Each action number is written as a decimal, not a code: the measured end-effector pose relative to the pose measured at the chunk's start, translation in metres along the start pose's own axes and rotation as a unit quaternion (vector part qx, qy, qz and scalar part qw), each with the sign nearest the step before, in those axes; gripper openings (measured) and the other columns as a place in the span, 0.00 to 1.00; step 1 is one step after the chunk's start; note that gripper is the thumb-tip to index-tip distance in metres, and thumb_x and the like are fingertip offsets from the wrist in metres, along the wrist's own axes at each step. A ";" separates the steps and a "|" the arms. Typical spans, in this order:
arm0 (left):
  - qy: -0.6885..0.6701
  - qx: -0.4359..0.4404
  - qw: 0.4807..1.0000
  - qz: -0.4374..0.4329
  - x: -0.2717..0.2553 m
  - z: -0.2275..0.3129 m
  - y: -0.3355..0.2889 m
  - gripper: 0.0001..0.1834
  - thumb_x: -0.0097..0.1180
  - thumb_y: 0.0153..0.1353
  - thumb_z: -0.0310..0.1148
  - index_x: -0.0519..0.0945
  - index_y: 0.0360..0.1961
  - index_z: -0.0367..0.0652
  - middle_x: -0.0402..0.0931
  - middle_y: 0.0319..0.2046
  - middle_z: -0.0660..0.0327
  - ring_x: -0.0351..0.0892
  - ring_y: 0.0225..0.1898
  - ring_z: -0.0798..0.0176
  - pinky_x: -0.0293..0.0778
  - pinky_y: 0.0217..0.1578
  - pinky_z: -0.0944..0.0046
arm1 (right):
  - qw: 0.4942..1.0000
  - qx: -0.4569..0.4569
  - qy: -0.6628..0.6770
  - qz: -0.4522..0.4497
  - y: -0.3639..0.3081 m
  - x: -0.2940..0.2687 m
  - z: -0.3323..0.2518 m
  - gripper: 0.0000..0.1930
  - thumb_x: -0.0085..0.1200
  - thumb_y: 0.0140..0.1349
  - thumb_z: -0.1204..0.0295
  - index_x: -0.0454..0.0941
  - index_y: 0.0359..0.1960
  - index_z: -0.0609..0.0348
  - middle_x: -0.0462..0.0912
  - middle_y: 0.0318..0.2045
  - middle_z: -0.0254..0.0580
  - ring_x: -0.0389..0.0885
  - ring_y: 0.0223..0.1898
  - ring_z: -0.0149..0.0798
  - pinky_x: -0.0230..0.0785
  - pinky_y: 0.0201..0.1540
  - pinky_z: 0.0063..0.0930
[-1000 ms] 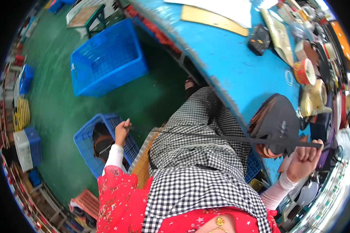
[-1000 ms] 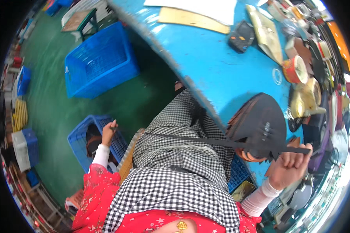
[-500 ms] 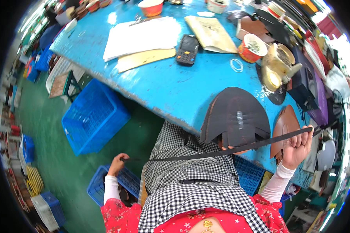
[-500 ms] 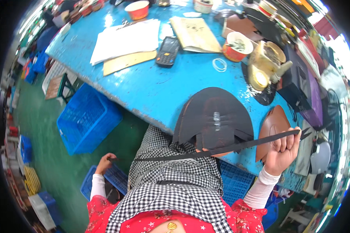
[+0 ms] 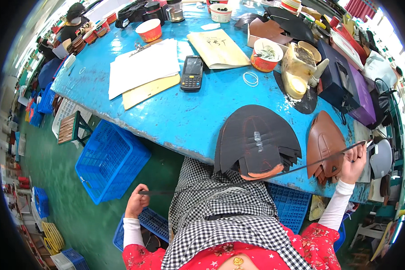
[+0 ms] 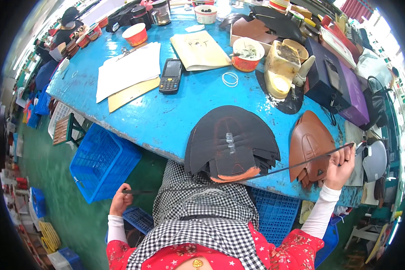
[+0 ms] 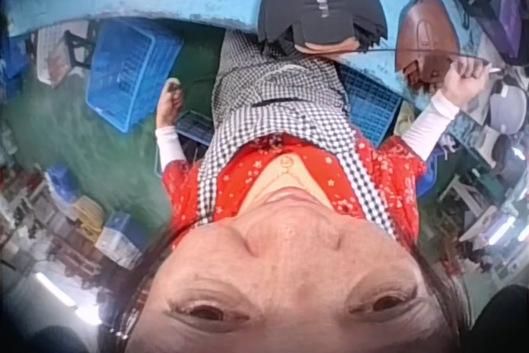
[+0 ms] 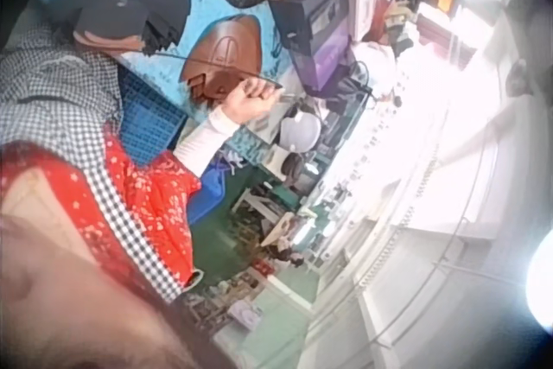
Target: The person trims excess scrap material from shoe upper components using scissors.
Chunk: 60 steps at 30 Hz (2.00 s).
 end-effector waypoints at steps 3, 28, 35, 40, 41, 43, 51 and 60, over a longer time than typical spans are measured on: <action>0.000 0.053 0.997 -0.064 0.064 0.032 -0.013 0.06 0.45 0.51 0.22 0.69 0.31 0.41 0.56 0.16 0.72 0.50 0.15 0.77 0.47 0.16 0.73 | 1.000 0.017 -0.002 -0.013 -0.015 0.012 0.012 0.10 0.38 0.76 0.67 0.69 0.39 0.59 0.56 0.18 0.24 0.47 0.16 0.20 0.41 0.16 0.18; 0.246 0.340 0.869 -0.263 0.270 0.103 -0.023 0.05 0.51 0.66 0.22 0.69 0.41 0.35 0.75 0.31 0.59 0.81 0.34 0.68 0.75 0.33 0.68 | 0.782 0.460 -0.265 -0.327 -0.182 0.153 0.205 0.09 0.38 0.76 0.66 0.64 0.46 0.59 0.73 0.21 0.34 0.74 0.17 0.26 0.63 0.20 0.17; 0.158 0.220 0.948 -0.168 0.253 0.104 -0.022 0.14 0.46 0.69 0.25 0.80 0.49 0.30 0.83 0.29 0.53 0.75 0.23 0.75 0.67 0.21 0.77 | 0.849 0.465 -0.102 -0.229 -0.173 0.147 0.197 0.06 0.39 0.75 0.69 0.64 0.44 0.58 0.64 0.18 0.29 0.57 0.16 0.20 0.50 0.19 0.17; 0.075 0.245 0.964 -0.072 0.240 0.100 -0.011 0.19 0.43 0.73 0.32 0.74 0.57 0.29 0.83 0.34 0.50 0.79 0.29 0.69 0.73 0.26 0.75 | 0.874 0.427 -0.068 -0.222 -0.171 0.145 0.193 0.06 0.36 0.76 0.68 0.61 0.40 0.57 0.62 0.16 0.28 0.54 0.14 0.20 0.48 0.18 0.18; 0.076 0.244 0.965 -0.068 0.237 0.100 -0.010 0.19 0.43 0.73 0.32 0.74 0.57 0.29 0.83 0.34 0.50 0.79 0.29 0.69 0.73 0.26 0.75 | 0.872 0.431 -0.066 -0.222 -0.171 0.144 0.193 0.06 0.36 0.76 0.68 0.61 0.40 0.57 0.62 0.16 0.28 0.54 0.14 0.20 0.48 0.18 0.18; 0.061 0.240 0.966 -0.070 0.227 0.096 -0.007 0.19 0.42 0.73 0.32 0.73 0.58 0.30 0.82 0.30 0.53 0.76 0.25 0.71 0.70 0.24 0.75 | 0.875 0.400 -0.101 -0.253 -0.171 0.142 0.194 0.07 0.36 0.75 0.68 0.61 0.40 0.57 0.62 0.16 0.28 0.54 0.14 0.20 0.48 0.18 0.18; -0.120 0.281 0.952 -0.009 0.204 0.090 -0.001 0.18 0.42 0.73 0.31 0.70 0.58 0.32 0.50 0.18 0.73 0.50 0.22 0.76 0.52 0.22 0.75 | 0.835 0.379 -0.273 -0.291 -0.167 0.154 0.187 0.07 0.42 0.73 0.74 0.70 0.46 0.63 0.84 0.40 0.49 0.78 0.18 0.25 0.61 0.17 0.13; 0.370 0.485 0.792 -0.002 0.213 0.115 -0.010 0.22 0.51 0.64 0.25 0.71 0.60 0.36 0.69 0.61 0.50 0.68 0.60 0.53 0.61 0.62 0.54 | 0.766 0.442 -0.288 -0.368 -0.154 0.166 0.175 0.06 0.55 0.66 0.75 0.78 0.38 0.67 0.81 0.31 0.34 0.75 0.32 0.22 0.67 0.36 0.21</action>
Point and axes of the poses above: each hand's wrist, its own y-axis towards the middle knuckle, its own x-axis out of the palm, z = x × y, the point moved 1 cm from there along y, towards the middle knuckle
